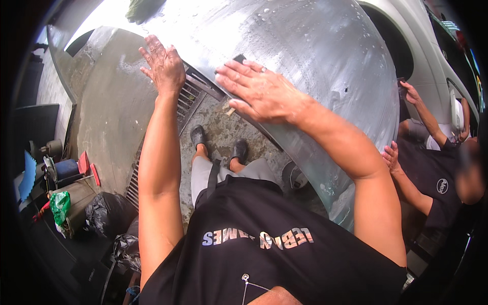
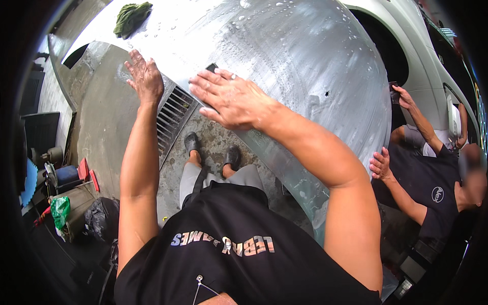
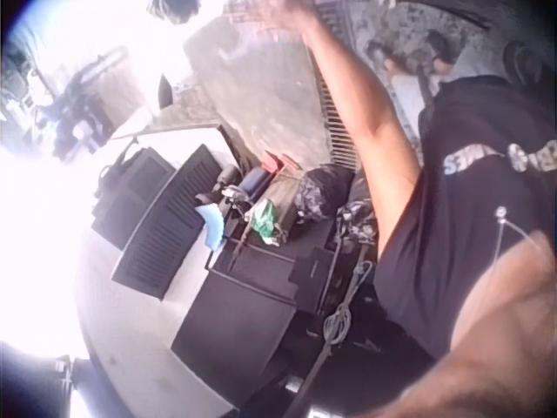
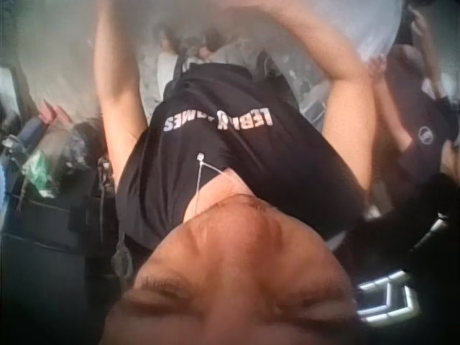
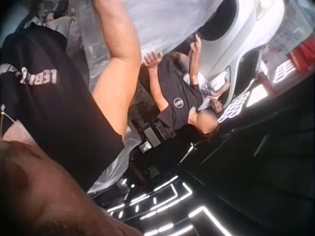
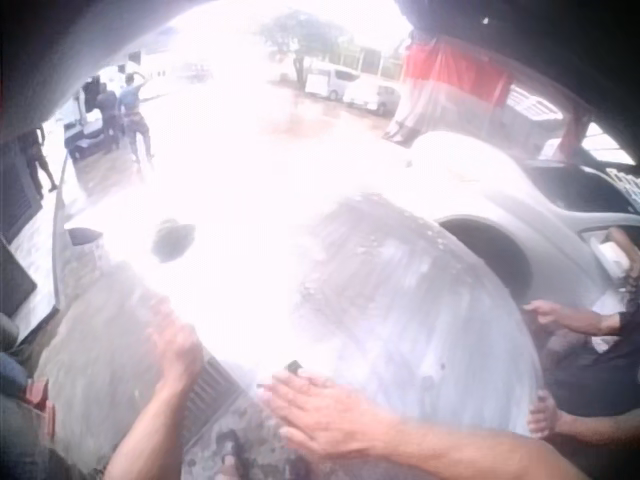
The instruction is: The person sands a large curved car hood with a sanding block and wipes it with a green cloth. The person repeatedly dips the sanding block into a bucket of water and continues sanding and wiping the hood surface.
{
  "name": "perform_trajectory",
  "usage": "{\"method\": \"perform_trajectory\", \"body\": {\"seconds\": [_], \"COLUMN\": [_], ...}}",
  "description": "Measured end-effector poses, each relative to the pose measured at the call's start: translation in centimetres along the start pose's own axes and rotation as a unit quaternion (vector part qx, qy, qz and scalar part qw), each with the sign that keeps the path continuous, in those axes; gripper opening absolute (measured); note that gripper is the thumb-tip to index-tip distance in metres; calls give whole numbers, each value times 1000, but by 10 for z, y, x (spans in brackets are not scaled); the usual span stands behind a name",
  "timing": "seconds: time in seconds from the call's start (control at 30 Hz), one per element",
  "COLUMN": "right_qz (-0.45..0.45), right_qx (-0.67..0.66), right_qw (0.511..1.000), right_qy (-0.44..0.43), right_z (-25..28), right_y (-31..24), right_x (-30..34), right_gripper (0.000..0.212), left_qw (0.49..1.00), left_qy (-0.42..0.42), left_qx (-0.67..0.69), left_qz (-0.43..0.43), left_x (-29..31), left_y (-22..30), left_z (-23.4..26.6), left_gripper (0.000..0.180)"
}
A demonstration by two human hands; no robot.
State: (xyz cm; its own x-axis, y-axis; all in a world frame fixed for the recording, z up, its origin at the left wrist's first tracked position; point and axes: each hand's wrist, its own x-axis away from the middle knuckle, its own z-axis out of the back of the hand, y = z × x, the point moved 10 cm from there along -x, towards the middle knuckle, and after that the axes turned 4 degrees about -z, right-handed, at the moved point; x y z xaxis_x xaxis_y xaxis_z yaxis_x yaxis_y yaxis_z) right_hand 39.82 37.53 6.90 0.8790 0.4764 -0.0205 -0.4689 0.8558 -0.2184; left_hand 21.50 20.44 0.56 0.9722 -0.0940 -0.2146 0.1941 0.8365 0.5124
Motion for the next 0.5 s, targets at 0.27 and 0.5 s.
{"method": "perform_trajectory", "body": {"seconds": [0.27,0.5], "right_qz": [-57,-11], "right_qx": [0,3], "right_qw": [986,988], "right_qy": [-154,-156], "right_z": [-19,-14], "right_y": [-32,-23], "right_x": [239,170], "right_gripper": [76,75], "left_qw": [999,1000], "left_qy": [38,27], "left_qx": [-21,-14], "left_qz": [-10,-7], "left_x": [-9,-4], "left_y": [-31,-22], "left_z": [-3,-3], "left_gripper": [75,76]}}
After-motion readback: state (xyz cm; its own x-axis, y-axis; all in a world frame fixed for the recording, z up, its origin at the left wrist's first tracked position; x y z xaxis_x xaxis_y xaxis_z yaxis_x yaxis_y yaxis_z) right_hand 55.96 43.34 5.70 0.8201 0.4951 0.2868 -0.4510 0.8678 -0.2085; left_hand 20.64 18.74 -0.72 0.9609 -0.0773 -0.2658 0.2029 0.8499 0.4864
